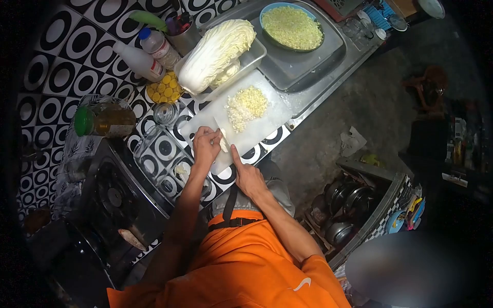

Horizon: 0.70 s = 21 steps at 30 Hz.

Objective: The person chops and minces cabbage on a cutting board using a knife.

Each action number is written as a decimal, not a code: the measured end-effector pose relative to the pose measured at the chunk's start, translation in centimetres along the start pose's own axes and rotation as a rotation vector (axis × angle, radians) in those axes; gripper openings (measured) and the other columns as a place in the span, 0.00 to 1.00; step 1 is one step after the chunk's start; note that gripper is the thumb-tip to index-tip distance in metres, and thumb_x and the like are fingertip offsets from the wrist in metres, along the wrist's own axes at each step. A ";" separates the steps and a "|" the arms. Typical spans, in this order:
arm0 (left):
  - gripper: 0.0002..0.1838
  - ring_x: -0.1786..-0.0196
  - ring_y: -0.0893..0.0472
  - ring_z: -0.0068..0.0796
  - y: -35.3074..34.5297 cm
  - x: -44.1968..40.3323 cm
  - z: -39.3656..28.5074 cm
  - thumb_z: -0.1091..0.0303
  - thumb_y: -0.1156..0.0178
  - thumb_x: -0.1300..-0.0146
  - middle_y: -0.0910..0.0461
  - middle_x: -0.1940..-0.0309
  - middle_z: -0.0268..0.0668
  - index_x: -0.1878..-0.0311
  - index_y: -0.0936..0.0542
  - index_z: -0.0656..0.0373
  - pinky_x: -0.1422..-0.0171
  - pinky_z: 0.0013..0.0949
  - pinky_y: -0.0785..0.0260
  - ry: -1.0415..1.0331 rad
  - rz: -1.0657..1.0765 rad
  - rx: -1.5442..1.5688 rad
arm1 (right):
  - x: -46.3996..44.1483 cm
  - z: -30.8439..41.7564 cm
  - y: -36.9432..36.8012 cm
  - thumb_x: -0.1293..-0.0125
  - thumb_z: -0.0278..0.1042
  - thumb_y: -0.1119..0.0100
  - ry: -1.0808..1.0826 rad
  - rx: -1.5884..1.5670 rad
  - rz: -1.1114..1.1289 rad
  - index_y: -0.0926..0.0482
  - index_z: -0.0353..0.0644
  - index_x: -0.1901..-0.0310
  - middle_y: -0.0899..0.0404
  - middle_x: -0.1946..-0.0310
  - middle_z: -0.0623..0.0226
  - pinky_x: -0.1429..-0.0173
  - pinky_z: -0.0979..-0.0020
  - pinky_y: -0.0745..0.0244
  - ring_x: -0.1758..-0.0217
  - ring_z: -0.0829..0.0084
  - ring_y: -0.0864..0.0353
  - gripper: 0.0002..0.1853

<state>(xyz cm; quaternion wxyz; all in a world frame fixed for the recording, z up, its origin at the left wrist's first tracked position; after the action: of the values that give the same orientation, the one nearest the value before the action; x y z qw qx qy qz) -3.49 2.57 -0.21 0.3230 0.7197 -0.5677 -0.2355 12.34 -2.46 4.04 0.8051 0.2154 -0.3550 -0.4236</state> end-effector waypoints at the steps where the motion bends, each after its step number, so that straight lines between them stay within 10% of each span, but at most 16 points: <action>1: 0.11 0.61 0.24 0.40 0.0 -0.1 -0.1 0.68 0.36 0.50 0.25 0.67 0.41 0.62 0.15 0.57 0.53 0.35 0.32 -0.009 0.008 -0.009 | -0.1 0.0 0.2 0.41 0.24 0.52 -0.033 0.032 0.028 0.58 0.59 0.28 0.25 0.79 0.45 0.62 0.46 0.28 0.71 0.43 0.22 0.41; 21: 0.08 0.67 0.18 0.33 0.2 -0.4 -1.6 0.71 0.34 0.53 0.17 0.68 0.41 0.68 0.15 0.62 0.59 0.28 0.29 0.238 -0.041 0.149 | -2.1 -2.8 1.6 0.44 0.20 0.54 0.015 0.081 0.321 0.64 0.63 0.28 0.23 0.72 0.42 0.57 0.47 0.27 0.64 0.43 0.20 0.46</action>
<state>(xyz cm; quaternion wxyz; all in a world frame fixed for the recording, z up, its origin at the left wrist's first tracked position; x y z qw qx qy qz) -2.56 3.26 1.00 0.3287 0.7759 -0.5267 -0.1121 14.51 0.29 2.45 0.8557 0.1917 -0.3956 -0.2731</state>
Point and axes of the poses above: each hand's wrist, its own x-axis away from the middle knuckle, its own y-axis out of the back of the hand, z = x × y, the point moved 2 cm from there along -x, towards the middle knuckle
